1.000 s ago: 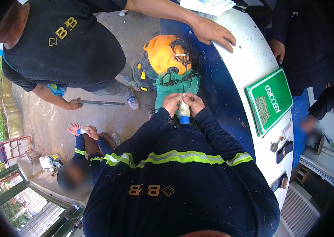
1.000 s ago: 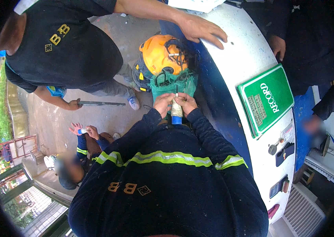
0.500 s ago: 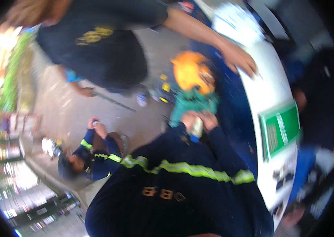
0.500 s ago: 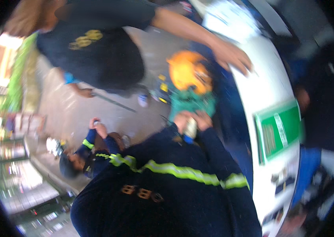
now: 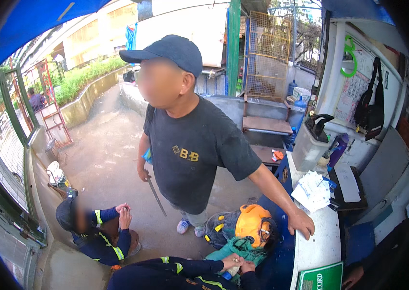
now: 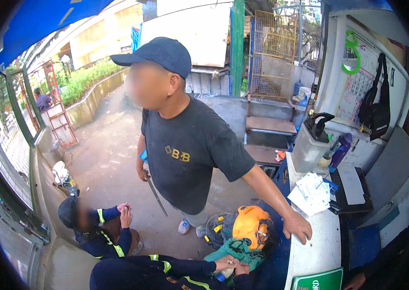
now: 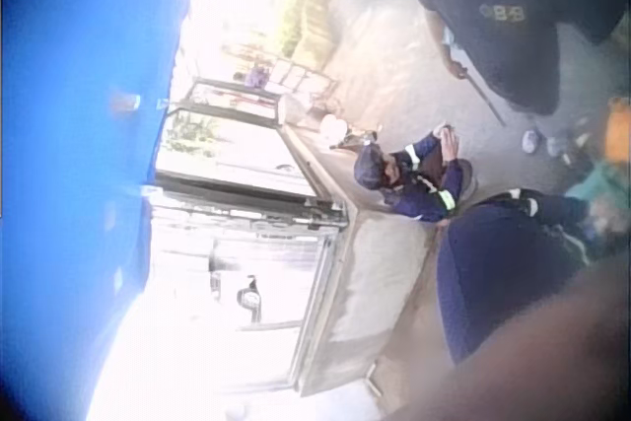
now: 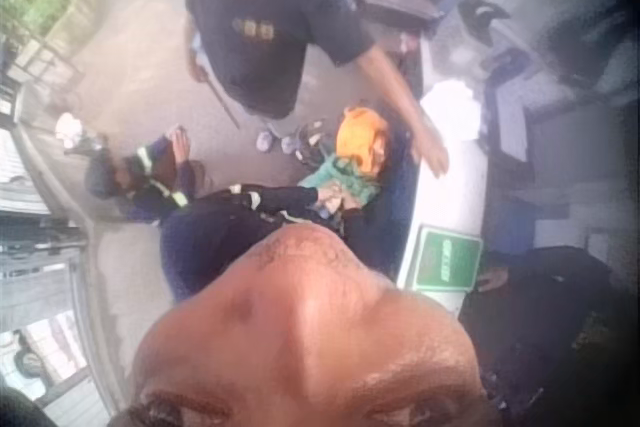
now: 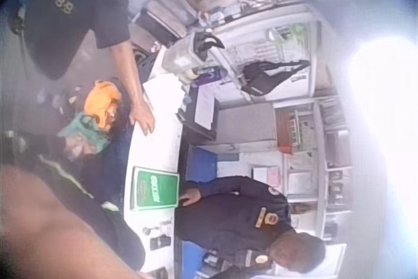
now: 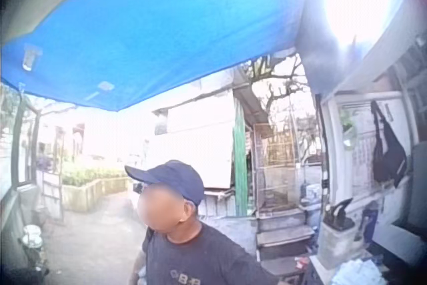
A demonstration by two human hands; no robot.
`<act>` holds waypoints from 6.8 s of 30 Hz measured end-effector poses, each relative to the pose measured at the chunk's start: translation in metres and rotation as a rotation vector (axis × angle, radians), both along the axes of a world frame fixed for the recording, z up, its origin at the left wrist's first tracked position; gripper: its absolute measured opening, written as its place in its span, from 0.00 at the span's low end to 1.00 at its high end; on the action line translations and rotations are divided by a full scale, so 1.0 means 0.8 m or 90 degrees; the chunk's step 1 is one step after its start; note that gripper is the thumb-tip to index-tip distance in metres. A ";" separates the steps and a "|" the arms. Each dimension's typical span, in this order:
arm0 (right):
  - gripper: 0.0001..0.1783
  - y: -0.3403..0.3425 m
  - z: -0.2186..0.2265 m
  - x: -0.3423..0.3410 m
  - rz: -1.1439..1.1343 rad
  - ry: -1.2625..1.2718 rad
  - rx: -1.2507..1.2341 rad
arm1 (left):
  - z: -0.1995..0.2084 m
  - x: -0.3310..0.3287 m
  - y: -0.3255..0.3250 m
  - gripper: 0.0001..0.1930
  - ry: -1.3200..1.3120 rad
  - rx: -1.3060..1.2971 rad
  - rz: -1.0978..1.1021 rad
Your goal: The person uses a screwdriver to manipulate a small white cylindrical object placed on a green mesh bag. They repeatedly insert and remove the tool while adjusting the object's position. A yellow hard hat and other tools are visible nearby.
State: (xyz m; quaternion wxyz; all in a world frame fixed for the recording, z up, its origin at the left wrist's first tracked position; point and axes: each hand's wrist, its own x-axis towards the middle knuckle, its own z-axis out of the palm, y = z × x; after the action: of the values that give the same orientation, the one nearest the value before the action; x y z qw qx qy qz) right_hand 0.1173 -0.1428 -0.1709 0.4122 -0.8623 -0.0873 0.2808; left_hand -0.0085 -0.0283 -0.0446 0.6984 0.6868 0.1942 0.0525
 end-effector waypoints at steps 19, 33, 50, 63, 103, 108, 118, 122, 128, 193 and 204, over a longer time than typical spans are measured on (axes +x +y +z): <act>0.11 0.015 0.135 0.007 0.189 0.323 0.145 | 0.029 -0.021 -0.011 0.20 -0.003 0.341 0.076; 0.10 0.038 0.101 -0.035 -0.106 -0.069 0.131 | 0.038 -0.013 0.001 0.11 0.162 -0.582 0.244; 0.10 0.002 0.176 -0.036 -0.026 0.364 0.189 | 0.038 0.009 0.033 0.20 0.249 -0.389 -0.004; 0.13 -0.033 0.249 -0.043 0.319 -0.140 -0.014 | 0.015 0.000 0.035 0.24 0.148 -0.381 -0.031; 0.15 -0.003 0.284 -0.038 0.332 -0.100 -0.156 | 0.012 0.017 0.009 0.11 0.208 -0.470 0.098; 0.15 0.014 0.274 -0.068 0.216 -0.053 -0.154 | 0.003 0.013 0.000 0.12 0.177 -0.403 0.195; 0.14 0.004 0.249 -0.119 0.031 -0.083 -0.023 | 0.021 0.016 0.018 0.13 0.269 -0.581 0.135; 0.17 -0.004 0.245 -0.098 0.126 -0.084 -0.060 | 0.015 0.021 0.020 0.12 0.275 -0.595 0.089; 0.18 -0.006 0.250 -0.069 0.273 -0.095 -0.168 | 0.005 0.021 0.005 0.13 0.242 -0.524 0.116; 0.14 -0.011 0.259 -0.104 -0.097 -0.071 -0.064 | -0.009 0.025 -0.023 0.16 0.216 -0.223 0.038; 0.10 -0.017 0.235 -0.019 0.369 -0.239 -0.230 | 0.020 0.019 -0.028 0.15 0.178 -0.257 -0.013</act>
State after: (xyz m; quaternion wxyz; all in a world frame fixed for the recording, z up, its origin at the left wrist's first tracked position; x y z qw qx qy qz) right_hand 0.1020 -0.1564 0.0168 0.1340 -0.8971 -0.3500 0.2341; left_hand 0.0067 -0.0506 -0.0288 0.7884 0.5360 0.2883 -0.0899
